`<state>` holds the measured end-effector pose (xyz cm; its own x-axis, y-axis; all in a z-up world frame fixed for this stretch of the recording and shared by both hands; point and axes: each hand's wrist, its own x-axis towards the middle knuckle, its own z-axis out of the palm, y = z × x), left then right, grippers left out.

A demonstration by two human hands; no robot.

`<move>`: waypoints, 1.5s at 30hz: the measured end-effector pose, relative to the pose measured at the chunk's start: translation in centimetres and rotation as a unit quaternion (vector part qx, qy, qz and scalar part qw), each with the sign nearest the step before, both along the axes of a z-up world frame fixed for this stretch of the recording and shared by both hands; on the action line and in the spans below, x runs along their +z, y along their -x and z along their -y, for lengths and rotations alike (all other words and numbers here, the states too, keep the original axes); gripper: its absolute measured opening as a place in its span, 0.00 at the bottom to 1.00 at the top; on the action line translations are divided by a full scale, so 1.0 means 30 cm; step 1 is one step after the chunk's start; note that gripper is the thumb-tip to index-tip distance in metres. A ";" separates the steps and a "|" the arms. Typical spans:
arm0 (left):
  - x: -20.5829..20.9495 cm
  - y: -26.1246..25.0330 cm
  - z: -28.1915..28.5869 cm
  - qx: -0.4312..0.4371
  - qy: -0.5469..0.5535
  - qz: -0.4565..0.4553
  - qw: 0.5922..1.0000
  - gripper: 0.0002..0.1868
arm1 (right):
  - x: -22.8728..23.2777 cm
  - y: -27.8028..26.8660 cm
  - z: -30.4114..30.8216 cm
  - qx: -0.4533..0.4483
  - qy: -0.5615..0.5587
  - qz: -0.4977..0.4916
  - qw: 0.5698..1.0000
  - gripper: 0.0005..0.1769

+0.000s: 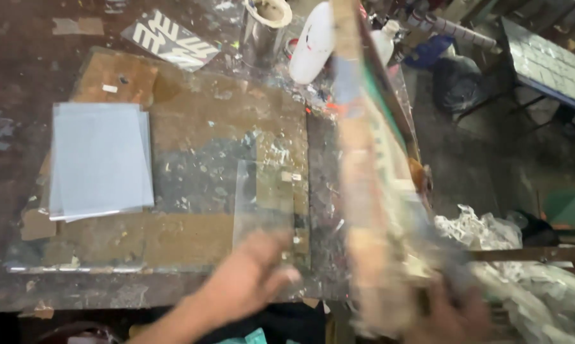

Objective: The person performs screen printing by placing a sheet of paper under a screen, applying white ink with a squeegee, and peeling the printed paper off. This process is repeated multiple times on a cluttered workbench.

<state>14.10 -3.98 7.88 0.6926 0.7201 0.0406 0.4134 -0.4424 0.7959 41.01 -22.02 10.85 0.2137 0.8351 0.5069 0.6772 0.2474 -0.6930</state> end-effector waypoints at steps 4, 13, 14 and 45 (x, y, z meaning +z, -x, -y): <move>0.152 0.144 -0.049 0.196 0.079 0.245 0.946 0.30 | -0.045 -0.007 -0.331 -0.002 0.015 -0.016 1.000 0.23; -0.153 0.170 -0.081 0.424 0.115 -0.035 0.897 0.31 | -0.165 0.109 -0.352 0.179 0.212 0.045 0.960 0.25; -0.130 0.174 -0.104 0.428 0.111 -0.032 0.897 0.31 | -0.185 0.093 -0.400 0.182 0.208 0.047 0.960 0.25; -0.248 0.187 0.038 0.371 -0.067 0.030 0.926 0.28 | -0.443 0.062 -0.397 0.238 0.063 0.128 0.961 0.32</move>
<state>8.48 -5.12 0.43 0.0037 0.9824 0.1866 0.6005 -0.1514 0.7851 39.14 -10.11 -2.44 -0.3252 0.8656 0.3808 0.6605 0.4961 -0.5635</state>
